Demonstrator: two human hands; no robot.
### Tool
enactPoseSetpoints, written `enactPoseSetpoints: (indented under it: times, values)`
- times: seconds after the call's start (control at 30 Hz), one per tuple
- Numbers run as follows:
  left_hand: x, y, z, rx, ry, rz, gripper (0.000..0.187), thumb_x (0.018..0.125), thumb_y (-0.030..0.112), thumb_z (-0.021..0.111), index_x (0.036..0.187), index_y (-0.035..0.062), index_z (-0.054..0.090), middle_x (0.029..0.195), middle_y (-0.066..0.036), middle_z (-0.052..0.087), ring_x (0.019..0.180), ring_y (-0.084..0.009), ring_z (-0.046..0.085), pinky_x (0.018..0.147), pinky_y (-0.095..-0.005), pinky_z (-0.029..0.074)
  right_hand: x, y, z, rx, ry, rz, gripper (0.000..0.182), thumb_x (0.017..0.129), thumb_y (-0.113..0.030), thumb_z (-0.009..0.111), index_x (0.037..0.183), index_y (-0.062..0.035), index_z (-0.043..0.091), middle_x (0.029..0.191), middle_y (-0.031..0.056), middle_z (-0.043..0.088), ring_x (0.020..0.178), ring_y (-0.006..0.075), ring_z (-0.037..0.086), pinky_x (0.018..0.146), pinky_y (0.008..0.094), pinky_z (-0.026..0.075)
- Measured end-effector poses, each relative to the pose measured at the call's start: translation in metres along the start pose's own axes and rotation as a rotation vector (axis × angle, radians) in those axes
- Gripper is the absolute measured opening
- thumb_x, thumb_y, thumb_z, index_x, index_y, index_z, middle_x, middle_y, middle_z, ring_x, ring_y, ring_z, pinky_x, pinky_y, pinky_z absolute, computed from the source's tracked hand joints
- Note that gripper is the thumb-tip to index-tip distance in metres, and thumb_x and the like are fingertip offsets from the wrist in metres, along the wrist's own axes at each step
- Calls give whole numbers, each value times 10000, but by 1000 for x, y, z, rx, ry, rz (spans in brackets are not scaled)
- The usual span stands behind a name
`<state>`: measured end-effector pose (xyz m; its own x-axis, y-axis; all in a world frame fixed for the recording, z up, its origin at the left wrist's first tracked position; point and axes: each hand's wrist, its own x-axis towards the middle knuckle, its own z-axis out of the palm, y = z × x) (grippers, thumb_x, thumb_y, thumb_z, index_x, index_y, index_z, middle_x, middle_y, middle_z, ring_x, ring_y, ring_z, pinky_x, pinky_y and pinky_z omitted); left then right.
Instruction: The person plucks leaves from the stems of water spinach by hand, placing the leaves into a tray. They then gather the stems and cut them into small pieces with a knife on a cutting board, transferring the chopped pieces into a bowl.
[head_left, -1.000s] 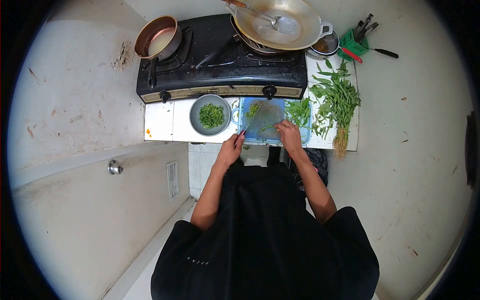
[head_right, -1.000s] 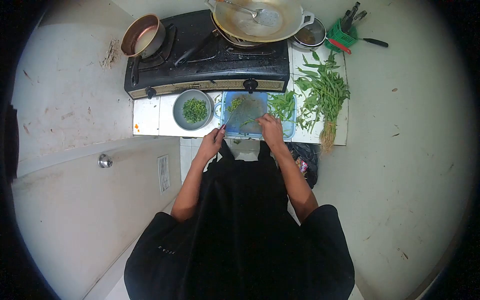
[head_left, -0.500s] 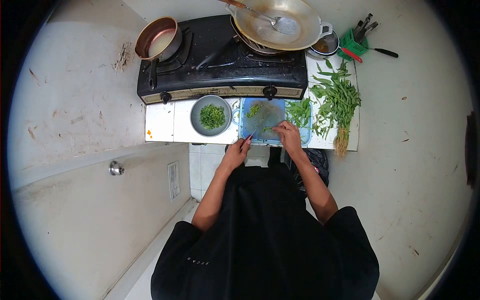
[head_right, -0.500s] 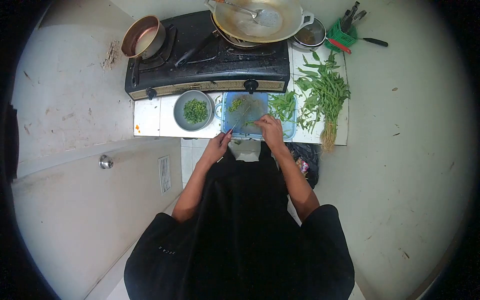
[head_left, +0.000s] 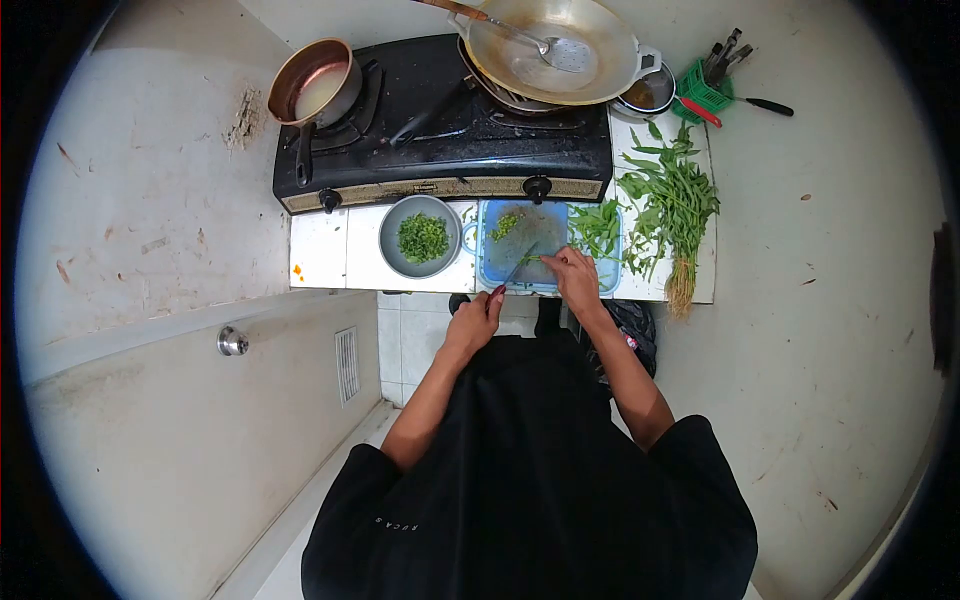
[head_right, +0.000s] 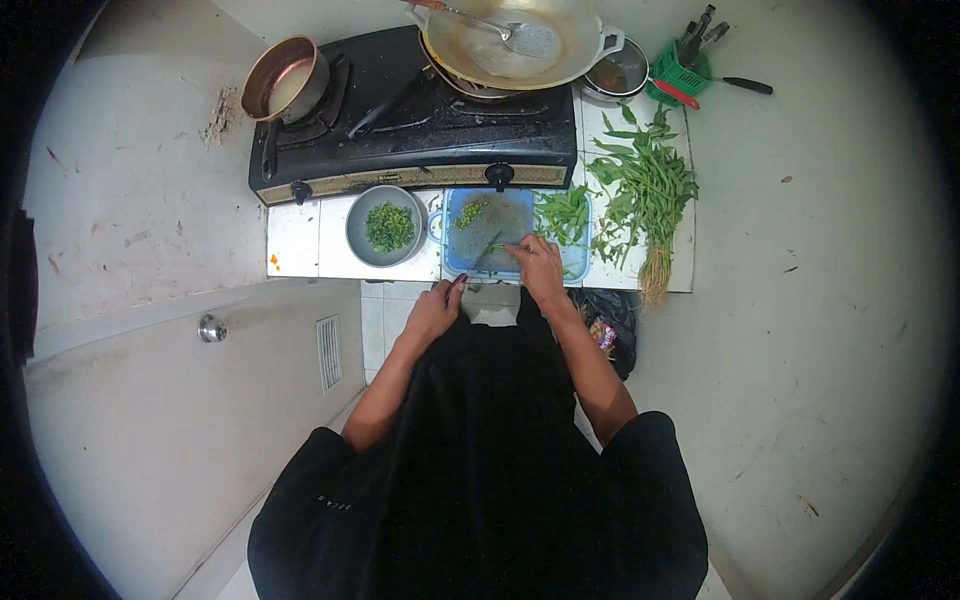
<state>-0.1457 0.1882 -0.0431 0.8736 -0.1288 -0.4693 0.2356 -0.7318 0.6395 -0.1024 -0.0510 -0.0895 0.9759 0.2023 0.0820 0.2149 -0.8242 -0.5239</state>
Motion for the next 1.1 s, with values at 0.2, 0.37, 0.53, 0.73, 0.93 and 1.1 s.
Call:
enactPoseSetpoints:
  times: [0.2, 0.37, 0.53, 0.73, 0.93, 1.1]
  values:
    - [-12, 5, -6, -10, 21, -55, 470, 1013, 429, 473, 1019, -16, 623, 852, -342, 654, 872, -532, 629, 760, -587, 491, 0, -5, 0, -1, 26, -12, 327, 839, -39, 590, 1094, -156, 758, 906, 31, 579, 958, 228, 583, 825, 386, 415]
    - [-5, -8, 6, -69, 33, -31, 466, 1017, 423, 474, 998, -20, 613, 850, -342, 652, 873, -529, 630, 740, -571, 493, 2, -8, 2, 9, 10, -54, 325, 838, -36, 575, 1079, -152, 759, 915, 37, 575, 960, 219, 579, 822, 375, 415]
    - [-9, 1, -2, -139, 82, -68, 468, 1017, 429, 479, 993, -21, 607, 840, -334, 651, 863, -522, 632, 724, -558, 486, 4, -4, 4, -15, -20, -74, 328, 822, -29, 572, 1044, -161, 774, 921, 30, 572, 947, 208, 575, 797, 361, 402]
    - [-9, 1, 6, -119, 56, 36, 449, 1020, 406, 478, 995, -21, 615, 794, -325, 646, 815, -517, 637, 711, -579, 491, 5, -9, -2, -38, -36, -69, 333, 813, -35, 572, 1040, -166, 778, 923, 27, 570, 947, 201, 582, 803, 369, 405]
    - [-6, -4, 18, -111, 45, 24, 432, 1021, 389, 480, 1000, -19, 620, 772, -326, 641, 795, -513, 640, 706, -596, 497, 5, -14, -4, 12, 14, -73, 228, 839, -114, 657, 1051, -139, 738, 942, 36, 582, 962, 221, 591, 810, 381, 413]
    - [-4, -3, 22, -180, 60, 37, 434, 1021, 390, 482, 1003, -19, 626, 775, -323, 642, 810, -514, 639, 712, -584, 496, 10, -19, 4, 3, 130, -58, 154, 846, -151, 683, 993, -111, 710, 946, 52, 597, 955, 242, 591, 793, 391, 415]
